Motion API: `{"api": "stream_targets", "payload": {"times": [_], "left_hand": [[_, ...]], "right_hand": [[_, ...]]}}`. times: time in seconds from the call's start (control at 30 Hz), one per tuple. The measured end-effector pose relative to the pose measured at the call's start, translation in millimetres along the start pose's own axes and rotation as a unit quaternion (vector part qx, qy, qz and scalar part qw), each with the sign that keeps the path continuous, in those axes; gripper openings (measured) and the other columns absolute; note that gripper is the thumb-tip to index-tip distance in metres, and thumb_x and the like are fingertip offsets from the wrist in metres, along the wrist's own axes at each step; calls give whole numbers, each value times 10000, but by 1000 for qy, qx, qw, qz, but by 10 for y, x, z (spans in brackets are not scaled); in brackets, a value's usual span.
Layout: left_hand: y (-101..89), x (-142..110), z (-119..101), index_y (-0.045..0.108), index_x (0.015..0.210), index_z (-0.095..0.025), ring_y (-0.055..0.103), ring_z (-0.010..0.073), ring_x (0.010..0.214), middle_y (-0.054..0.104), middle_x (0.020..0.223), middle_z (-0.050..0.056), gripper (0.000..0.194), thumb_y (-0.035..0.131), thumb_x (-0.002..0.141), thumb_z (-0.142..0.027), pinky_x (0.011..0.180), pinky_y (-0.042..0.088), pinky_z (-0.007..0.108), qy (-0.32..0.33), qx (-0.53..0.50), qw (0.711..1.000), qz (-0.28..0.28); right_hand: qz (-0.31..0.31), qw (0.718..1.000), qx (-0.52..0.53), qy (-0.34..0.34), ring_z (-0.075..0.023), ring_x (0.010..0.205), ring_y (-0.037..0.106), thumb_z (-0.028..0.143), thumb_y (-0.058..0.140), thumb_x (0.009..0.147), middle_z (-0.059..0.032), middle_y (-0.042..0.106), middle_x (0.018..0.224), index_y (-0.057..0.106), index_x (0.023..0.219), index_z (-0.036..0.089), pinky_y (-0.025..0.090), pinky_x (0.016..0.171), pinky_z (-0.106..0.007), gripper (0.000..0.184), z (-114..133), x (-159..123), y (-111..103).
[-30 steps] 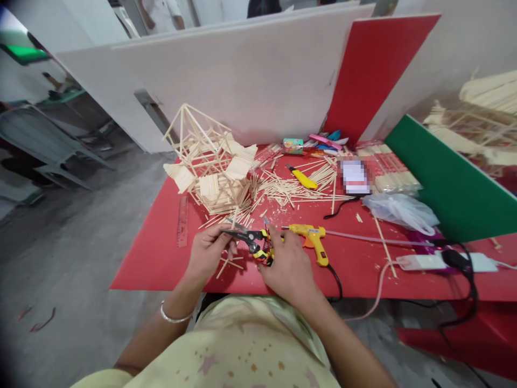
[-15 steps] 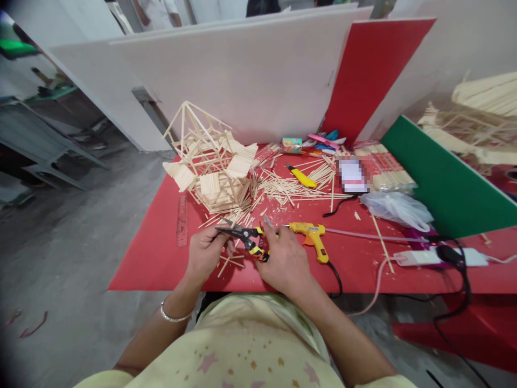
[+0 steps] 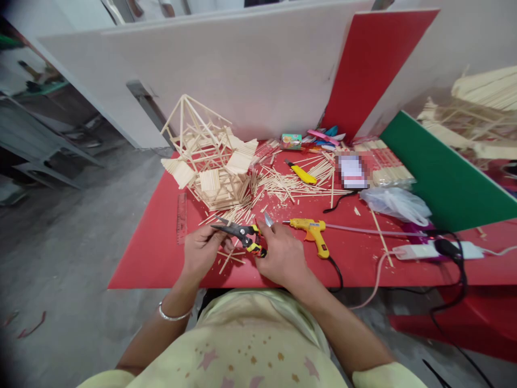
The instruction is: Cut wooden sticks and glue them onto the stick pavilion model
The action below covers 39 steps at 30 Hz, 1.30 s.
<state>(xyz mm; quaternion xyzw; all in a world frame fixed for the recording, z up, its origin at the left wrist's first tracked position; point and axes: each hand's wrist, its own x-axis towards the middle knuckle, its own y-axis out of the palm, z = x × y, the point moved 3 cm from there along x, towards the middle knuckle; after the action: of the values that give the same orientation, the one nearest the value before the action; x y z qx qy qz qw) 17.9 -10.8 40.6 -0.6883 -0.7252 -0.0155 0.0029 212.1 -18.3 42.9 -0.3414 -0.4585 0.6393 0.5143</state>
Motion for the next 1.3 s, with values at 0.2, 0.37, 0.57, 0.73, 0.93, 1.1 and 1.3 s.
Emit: {"api": "stream_targets", "payload": {"times": [0.2, 0.37, 0.57, 0.73, 0.93, 1.1, 1.3], "left_hand": [[20, -45, -75, 686, 675, -174, 607, 124, 467, 646, 505, 2, 238, 614, 884, -261, 525, 475, 217, 51, 134, 990, -6], [28, -53, -35, 642, 664, -180, 559, 125, 387, 602, 462, -3, 291, 591, 908, -330, 449, 427, 223, 16, 84, 995, 53], [13, -62, 27, 626, 716, -159, 486, 75, 318, 582, 515, -19, 314, 602, 919, -397, 353, 338, 188, -32, -5, 995, 99], [5, -49, 163, 644, 787, -143, 445, 56, 302, 599, 549, -14, 292, 644, 898, -414, 309, 292, 175, -71, -78, 986, 126], [27, -36, 177, 653, 862, -137, 404, 35, 282, 603, 556, -28, 292, 685, 868, -427, 281, 269, 151, -110, -143, 972, 150], [12, -10, 138, 672, 876, -135, 379, 27, 277, 581, 523, -40, 332, 696, 851, -465, 276, 232, 141, -128, -137, 971, 149], [-39, -1, 172, 690, 861, -138, 341, 25, 284, 538, 482, -52, 357, 711, 830, -493, 290, 203, 154, -119, -88, 982, 115]], "right_hand": [[-3, 1000, 7, -4, -301, 1107, 600, 368, 669, 767, -133, 620, 1256, 491, 1417, 219, 474, 865, -363, 690, -59, 18, 75], [17, 998, 48, -44, -299, 1182, 574, 346, 635, 806, -157, 585, 1319, 472, 1417, 179, 460, 965, -394, 654, -87, 16, 70], [20, 997, 56, -49, -295, 1185, 582, 355, 658, 782, -139, 623, 1282, 512, 1383, 199, 458, 982, -398, 638, -98, 19, 7], [34, 998, 43, -26, -307, 1137, 614, 388, 652, 790, -145, 640, 1285, 539, 1356, 195, 475, 925, -398, 608, -80, 8, 65], [47, 988, 129, -66, -275, 1175, 591, 338, 628, 825, -142, 624, 1311, 525, 1365, 184, 459, 948, -375, 571, -99, 6, 144], [109, 972, 202, -54, -235, 1049, 654, 249, 576, 810, -82, 684, 1238, 583, 1288, 237, 483, 872, -327, 478, -88, -24, 42], [139, 971, 190, -36, -237, 968, 681, 186, 549, 763, -47, 745, 1097, 641, 1227, 250, 492, 831, -303, 478, -92, -66, -12]]}}
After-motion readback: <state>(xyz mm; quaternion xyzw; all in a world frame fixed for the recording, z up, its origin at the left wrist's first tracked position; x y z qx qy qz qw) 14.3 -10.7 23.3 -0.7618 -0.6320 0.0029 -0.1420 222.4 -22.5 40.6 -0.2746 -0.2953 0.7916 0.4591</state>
